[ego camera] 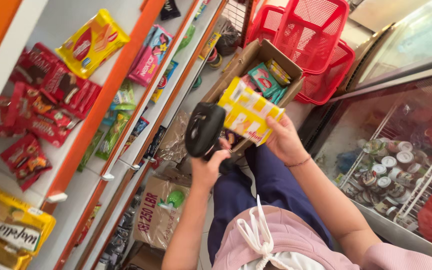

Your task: The person sits on the floor and uses a handheld scanner to scan snacks and packages from a cardboard box, then places some items back onto a store shelf.

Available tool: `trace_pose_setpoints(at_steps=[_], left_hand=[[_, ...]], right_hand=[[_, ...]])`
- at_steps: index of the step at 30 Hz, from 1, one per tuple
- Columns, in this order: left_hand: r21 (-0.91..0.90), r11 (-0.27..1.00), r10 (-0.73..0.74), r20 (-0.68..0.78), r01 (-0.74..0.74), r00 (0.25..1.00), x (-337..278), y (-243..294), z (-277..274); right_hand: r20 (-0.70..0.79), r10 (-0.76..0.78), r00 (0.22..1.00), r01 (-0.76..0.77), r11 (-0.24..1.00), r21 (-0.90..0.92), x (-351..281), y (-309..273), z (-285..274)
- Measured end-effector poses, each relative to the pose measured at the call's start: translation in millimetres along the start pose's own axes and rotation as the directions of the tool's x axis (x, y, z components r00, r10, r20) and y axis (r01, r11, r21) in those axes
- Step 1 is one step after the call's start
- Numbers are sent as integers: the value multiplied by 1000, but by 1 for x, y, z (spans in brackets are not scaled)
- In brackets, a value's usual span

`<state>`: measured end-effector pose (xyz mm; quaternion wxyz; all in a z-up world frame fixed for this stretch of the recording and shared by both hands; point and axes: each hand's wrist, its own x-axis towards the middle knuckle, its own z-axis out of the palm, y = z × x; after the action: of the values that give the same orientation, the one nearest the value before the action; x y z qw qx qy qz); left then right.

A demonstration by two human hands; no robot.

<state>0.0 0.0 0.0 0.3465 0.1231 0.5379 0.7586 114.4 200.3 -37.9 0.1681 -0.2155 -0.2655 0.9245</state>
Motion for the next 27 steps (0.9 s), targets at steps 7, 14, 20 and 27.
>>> trace_pose_setpoints(at_steps=[7, 14, 20, 27], left_hand=[[522, 846, 103, 40, -108, 994, -24, 53, -30], [640, 738, 54, 259, -213, 964, 7, 90, 2], [684, 663, 67, 352, -306, 933, 43, 91, 27], [573, 805, 159, 45, -156, 986, 68, 39, 60]], right_hand=[[-49, -112, 992, 99, 970, -222, 12, -35, -6], [85, -12, 996, 58, 825, -562, 48, -94, -23], [126, 109, 986, 3, 746, -666, 80, -138, -22], [103, -115, 988, 153, 660, -735, 105, -155, -1]])
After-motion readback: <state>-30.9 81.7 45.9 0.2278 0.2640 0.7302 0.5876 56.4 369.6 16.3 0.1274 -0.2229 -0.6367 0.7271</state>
